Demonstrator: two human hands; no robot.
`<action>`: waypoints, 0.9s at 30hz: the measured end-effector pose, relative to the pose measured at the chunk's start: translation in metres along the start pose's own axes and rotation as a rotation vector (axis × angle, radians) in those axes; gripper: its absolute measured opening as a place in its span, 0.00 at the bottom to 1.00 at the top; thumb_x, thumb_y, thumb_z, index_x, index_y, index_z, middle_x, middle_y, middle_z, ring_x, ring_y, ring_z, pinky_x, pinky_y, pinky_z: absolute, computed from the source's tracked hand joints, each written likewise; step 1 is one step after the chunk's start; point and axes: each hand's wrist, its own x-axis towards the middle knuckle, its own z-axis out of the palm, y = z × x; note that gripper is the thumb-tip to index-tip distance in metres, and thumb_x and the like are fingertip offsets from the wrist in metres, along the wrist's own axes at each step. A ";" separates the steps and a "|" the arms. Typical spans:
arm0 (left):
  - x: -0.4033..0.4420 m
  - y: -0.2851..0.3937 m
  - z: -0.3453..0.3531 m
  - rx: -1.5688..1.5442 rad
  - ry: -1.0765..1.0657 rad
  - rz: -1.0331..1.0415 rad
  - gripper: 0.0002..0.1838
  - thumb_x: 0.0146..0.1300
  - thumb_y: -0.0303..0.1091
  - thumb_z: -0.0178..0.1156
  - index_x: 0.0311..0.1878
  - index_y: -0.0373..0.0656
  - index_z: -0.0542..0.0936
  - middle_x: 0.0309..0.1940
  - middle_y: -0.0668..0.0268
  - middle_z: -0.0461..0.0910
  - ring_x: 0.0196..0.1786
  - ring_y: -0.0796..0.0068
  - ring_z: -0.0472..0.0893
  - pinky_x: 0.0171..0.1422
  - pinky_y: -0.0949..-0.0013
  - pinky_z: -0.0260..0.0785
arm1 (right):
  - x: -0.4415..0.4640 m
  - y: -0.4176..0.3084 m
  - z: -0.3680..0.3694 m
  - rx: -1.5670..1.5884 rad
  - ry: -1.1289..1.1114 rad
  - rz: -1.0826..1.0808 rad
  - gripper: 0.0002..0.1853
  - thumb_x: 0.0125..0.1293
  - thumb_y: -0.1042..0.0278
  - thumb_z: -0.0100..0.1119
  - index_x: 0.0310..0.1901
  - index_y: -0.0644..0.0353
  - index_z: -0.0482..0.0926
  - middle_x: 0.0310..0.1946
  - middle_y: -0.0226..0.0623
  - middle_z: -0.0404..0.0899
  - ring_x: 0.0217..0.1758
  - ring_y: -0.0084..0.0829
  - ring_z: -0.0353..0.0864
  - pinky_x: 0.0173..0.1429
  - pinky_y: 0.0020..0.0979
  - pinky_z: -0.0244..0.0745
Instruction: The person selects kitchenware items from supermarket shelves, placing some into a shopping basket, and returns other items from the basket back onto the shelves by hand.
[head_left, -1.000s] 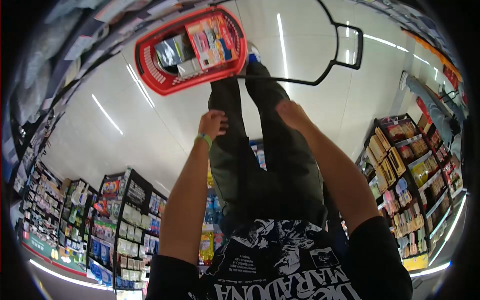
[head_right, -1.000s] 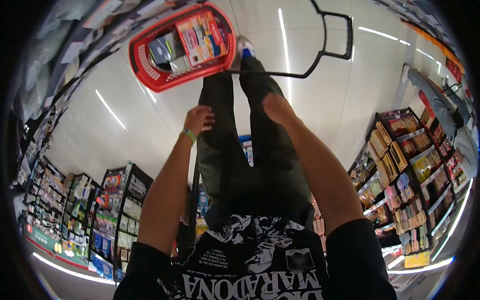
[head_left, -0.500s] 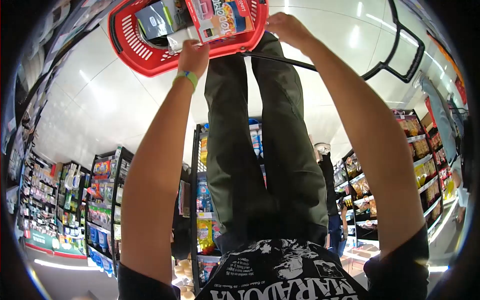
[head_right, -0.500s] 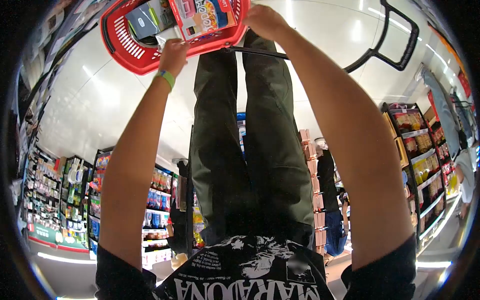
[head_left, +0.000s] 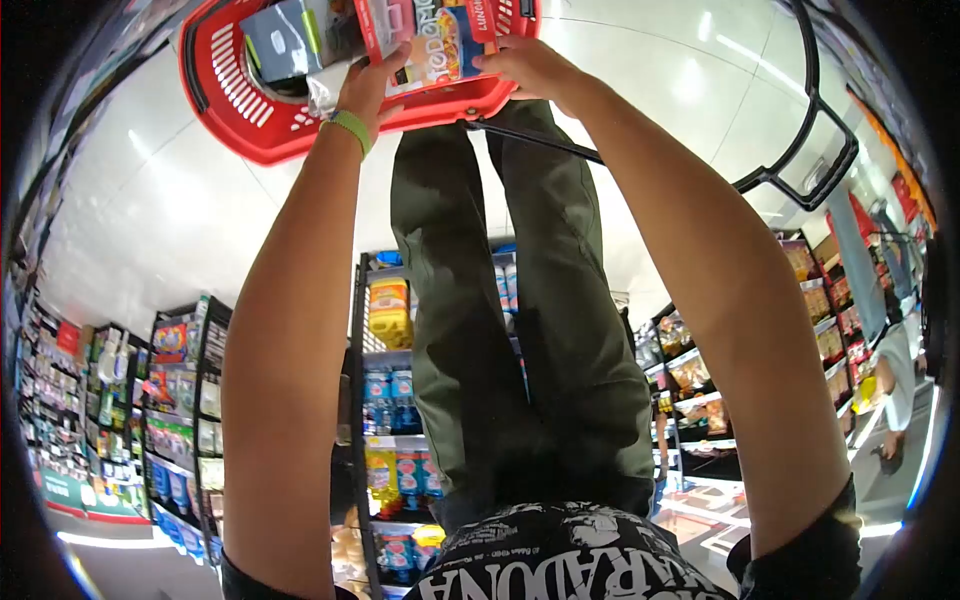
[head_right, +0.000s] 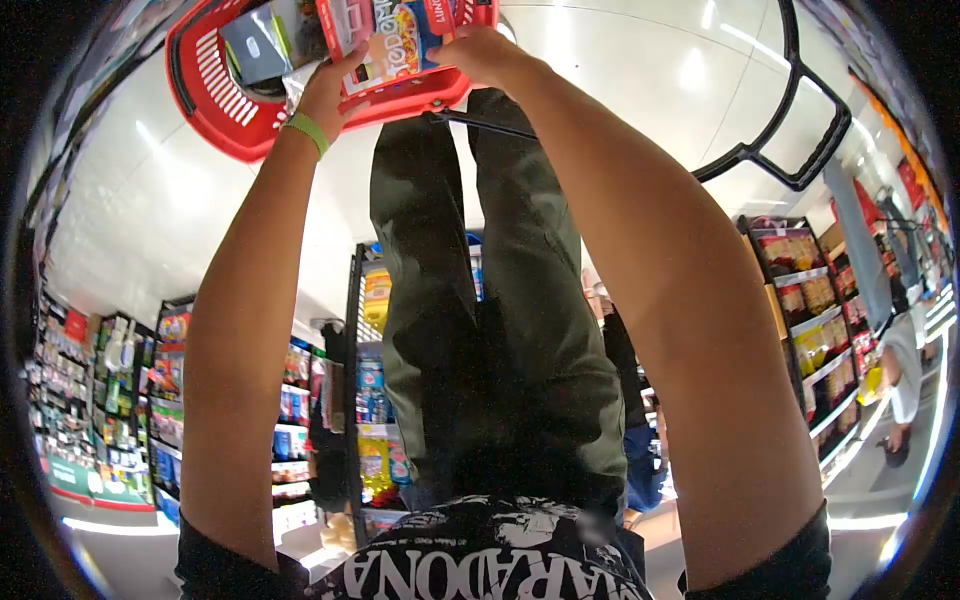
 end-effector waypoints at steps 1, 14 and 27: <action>-0.005 0.000 -0.003 0.039 0.012 -0.001 0.38 0.52 0.54 0.72 0.61 0.41 0.72 0.63 0.60 0.68 0.68 0.61 0.65 0.67 0.51 0.67 | -0.007 0.000 0.001 0.007 -0.009 0.035 0.25 0.64 0.49 0.60 0.58 0.52 0.73 0.52 0.36 0.77 0.57 0.33 0.77 0.61 0.42 0.73; -0.062 0.008 0.006 0.081 -0.196 -0.040 0.25 0.70 0.27 0.51 0.69 0.57 0.68 0.63 0.64 0.66 0.57 0.66 0.75 0.64 0.58 0.74 | -0.043 -0.008 0.001 -0.089 0.048 0.073 0.20 0.65 0.51 0.58 0.50 0.58 0.75 0.47 0.39 0.78 0.48 0.36 0.81 0.52 0.39 0.78; -0.213 -0.086 -0.018 -0.235 -0.109 0.022 0.31 0.60 0.53 0.63 0.65 0.53 0.73 0.61 0.68 0.71 0.59 0.67 0.73 0.52 0.59 0.77 | -0.161 0.022 -0.007 -0.499 0.111 -0.189 0.20 0.67 0.52 0.49 0.38 0.64 0.79 0.33 0.48 0.82 0.39 0.43 0.83 0.46 0.42 0.76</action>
